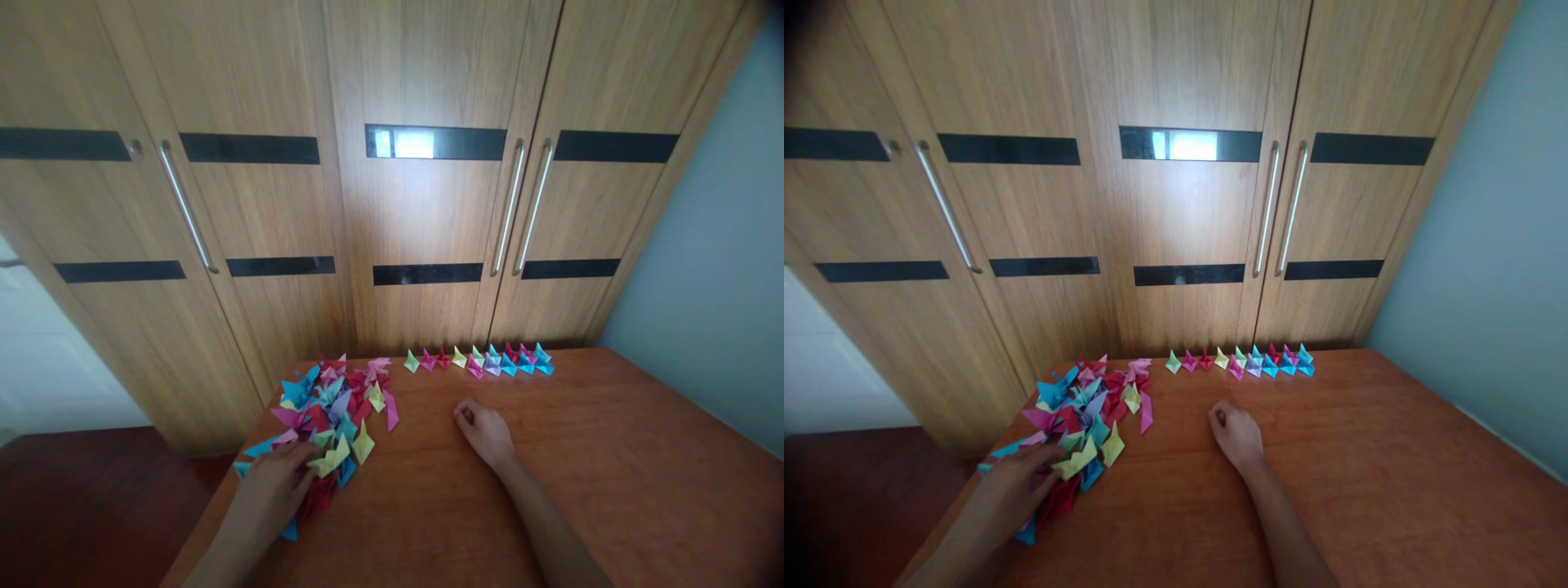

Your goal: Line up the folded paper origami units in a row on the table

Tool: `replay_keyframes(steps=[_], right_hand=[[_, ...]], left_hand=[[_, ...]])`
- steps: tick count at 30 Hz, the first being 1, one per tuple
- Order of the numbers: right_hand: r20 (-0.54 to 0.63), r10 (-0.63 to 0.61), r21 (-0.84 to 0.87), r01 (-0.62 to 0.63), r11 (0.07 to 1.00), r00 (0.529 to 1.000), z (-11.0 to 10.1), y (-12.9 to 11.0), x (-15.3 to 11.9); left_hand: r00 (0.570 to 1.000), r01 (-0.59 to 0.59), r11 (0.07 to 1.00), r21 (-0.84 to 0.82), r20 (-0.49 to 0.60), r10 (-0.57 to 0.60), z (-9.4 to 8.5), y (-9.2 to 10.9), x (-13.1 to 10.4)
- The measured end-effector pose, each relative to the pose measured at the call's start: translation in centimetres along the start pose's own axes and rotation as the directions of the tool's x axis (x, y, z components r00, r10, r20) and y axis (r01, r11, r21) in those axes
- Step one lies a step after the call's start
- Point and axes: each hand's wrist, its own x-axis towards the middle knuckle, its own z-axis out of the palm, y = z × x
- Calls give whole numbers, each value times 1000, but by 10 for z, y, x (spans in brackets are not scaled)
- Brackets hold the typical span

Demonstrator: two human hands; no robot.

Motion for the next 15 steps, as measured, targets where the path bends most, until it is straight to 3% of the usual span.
replay_keyframes(steps=[4,9,12,15], right_hand=[[2,-4,10,4,1000,1000,-2,-2,-1],[2,17,49,-17,999,1000,-2,-2,-1],[-24,-22,256,28,966,999,2,-2,1],[-29,-122,594,116,796,992,5,-5,0]], left_hand=[[999,-24,993,-117,-40,20,1,4,-1],[978,-64,974,-215,-209,18,-8,23,5],[954,-160,943,-291,-292,72,-10,50,19],[929,-268,892,-364,-342,139,-1,83,36]])
